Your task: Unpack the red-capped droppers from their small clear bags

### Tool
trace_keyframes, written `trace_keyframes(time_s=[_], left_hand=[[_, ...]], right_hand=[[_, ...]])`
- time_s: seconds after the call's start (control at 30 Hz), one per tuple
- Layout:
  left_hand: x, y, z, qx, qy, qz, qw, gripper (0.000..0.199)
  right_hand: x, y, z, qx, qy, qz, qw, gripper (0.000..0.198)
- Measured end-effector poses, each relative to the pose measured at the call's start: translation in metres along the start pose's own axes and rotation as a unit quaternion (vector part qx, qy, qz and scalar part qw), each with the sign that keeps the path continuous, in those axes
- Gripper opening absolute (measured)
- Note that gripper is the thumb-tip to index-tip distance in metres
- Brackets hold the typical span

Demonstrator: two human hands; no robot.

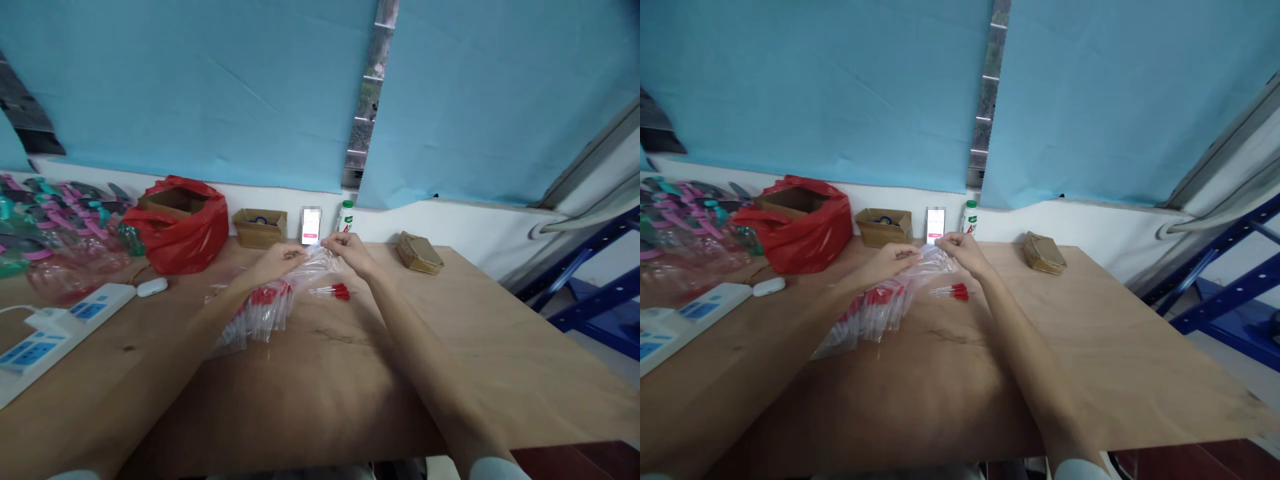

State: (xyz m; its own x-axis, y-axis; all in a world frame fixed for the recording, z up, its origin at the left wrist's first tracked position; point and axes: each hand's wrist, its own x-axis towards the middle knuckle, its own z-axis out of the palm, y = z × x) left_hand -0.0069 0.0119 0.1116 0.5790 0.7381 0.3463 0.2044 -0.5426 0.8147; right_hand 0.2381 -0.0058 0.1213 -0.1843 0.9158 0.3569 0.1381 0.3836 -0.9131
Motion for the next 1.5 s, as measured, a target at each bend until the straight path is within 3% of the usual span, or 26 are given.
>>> trace_keyframes(time_s=[0.17,0.3,0.43,0.6,0.73,0.97,1.17,1.23,1.3,1.4,1.43,1.5], left_hand=[[-0.003,0.003,-0.004,-0.02,0.046,-0.049,0.998,0.039],[-0.002,0.001,-0.007,-0.073,0.106,-0.061,0.99,0.041],[0.003,-0.006,-0.008,-0.211,0.161,-0.097,0.959,0.048],[0.003,-0.008,-0.002,-0.358,0.116,-0.128,0.917,0.057],[0.0,-0.011,0.003,-0.302,0.05,-0.181,0.935,0.044],[-0.002,-0.013,-0.008,-0.236,0.05,-0.157,0.958,0.035],[-0.004,-0.01,-0.021,-0.174,0.001,-0.188,0.967,0.036],[-0.002,-0.012,-0.028,-0.16,0.035,-0.189,0.968,0.049],[0.001,-0.015,-0.036,-0.131,0.12,-0.186,0.966,0.063],[0.006,-0.013,-0.045,-0.071,0.264,-0.148,0.95,0.055],[0.007,-0.01,-0.045,-0.061,0.277,-0.122,0.951,0.048],[0.006,0.0,-0.043,-0.052,0.242,-0.072,0.966,0.04]], right_hand=[[0.002,-0.003,-0.002,0.019,0.108,-0.008,0.994,0.043],[-0.001,-0.006,-0.005,0.037,0.062,0.03,0.997,0.043],[-0.003,-0.003,-0.007,0.044,-0.021,0.073,0.996,0.046],[0.001,0.001,-0.003,0.094,0.058,0.038,0.993,0.047],[0.003,0.002,-0.003,0.112,0.092,0.03,0.989,0.048],[0.003,0.005,-0.011,0.104,0.083,0.029,0.991,0.047],[0.004,0.005,-0.009,0.085,0.091,0.026,0.992,0.047],[0.003,0.004,-0.009,0.078,0.081,0.029,0.993,0.046],[0.002,0.003,-0.008,0.065,0.058,0.034,0.996,0.045],[-0.002,-0.001,-0.004,0.037,-0.007,0.049,0.998,0.043],[-0.003,-0.002,-0.001,0.029,-0.031,0.053,0.998,0.042],[-0.007,-0.007,0.005,0.016,-0.075,0.054,0.996,0.041]])
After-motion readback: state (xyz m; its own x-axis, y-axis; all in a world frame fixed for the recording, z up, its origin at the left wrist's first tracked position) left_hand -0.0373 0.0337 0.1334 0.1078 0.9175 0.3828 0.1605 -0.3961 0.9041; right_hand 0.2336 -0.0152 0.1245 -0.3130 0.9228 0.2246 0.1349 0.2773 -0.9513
